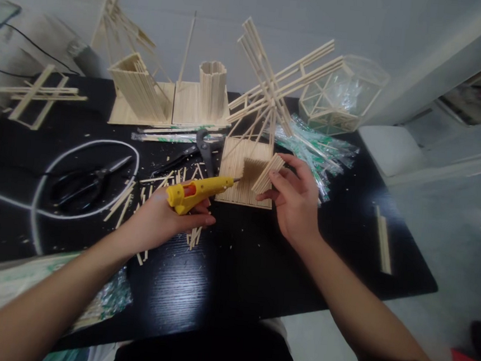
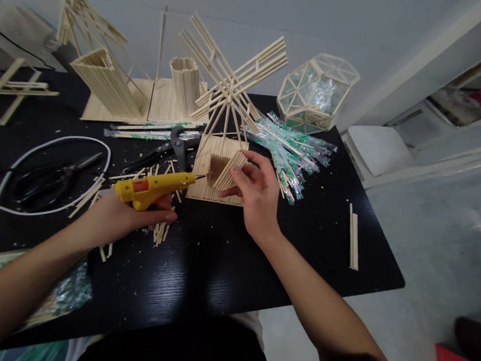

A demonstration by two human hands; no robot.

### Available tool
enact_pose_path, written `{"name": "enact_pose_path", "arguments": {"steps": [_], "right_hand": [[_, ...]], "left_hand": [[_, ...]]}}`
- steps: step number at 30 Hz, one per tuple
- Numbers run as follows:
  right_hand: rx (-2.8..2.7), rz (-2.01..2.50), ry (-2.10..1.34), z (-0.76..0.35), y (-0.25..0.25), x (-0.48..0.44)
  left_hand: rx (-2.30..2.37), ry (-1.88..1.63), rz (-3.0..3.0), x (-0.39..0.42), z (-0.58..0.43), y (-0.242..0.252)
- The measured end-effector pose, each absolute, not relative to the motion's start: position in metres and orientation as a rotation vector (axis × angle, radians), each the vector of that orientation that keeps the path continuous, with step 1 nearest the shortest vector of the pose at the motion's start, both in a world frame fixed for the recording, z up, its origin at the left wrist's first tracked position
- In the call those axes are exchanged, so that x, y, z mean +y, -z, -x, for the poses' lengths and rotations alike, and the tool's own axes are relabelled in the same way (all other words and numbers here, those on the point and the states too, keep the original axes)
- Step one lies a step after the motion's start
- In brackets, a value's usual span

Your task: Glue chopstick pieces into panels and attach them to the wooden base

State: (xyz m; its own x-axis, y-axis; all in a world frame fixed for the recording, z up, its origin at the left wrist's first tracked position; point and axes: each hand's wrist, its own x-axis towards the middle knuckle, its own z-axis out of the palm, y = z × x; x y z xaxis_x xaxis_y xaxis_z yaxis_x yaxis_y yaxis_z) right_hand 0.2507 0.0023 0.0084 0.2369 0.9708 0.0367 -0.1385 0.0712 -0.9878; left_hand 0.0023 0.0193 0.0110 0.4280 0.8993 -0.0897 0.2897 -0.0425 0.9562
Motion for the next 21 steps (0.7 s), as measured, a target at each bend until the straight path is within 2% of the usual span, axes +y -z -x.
{"name": "enact_pose_path", "arguments": {"steps": [6, 21], "right_hand": [[-0.978, 1.141, -1.06, -0.25, -0.007, 0.002], [-1.019, 1.167, -1.058, -0.249, -0.004, 0.003]], "left_hand": [[1.061, -0.618, -1.523, 0.019, -0.003, -0.014], [1.013, -0.711, -1.711, 0.014, 0.005, -0.001]]}}
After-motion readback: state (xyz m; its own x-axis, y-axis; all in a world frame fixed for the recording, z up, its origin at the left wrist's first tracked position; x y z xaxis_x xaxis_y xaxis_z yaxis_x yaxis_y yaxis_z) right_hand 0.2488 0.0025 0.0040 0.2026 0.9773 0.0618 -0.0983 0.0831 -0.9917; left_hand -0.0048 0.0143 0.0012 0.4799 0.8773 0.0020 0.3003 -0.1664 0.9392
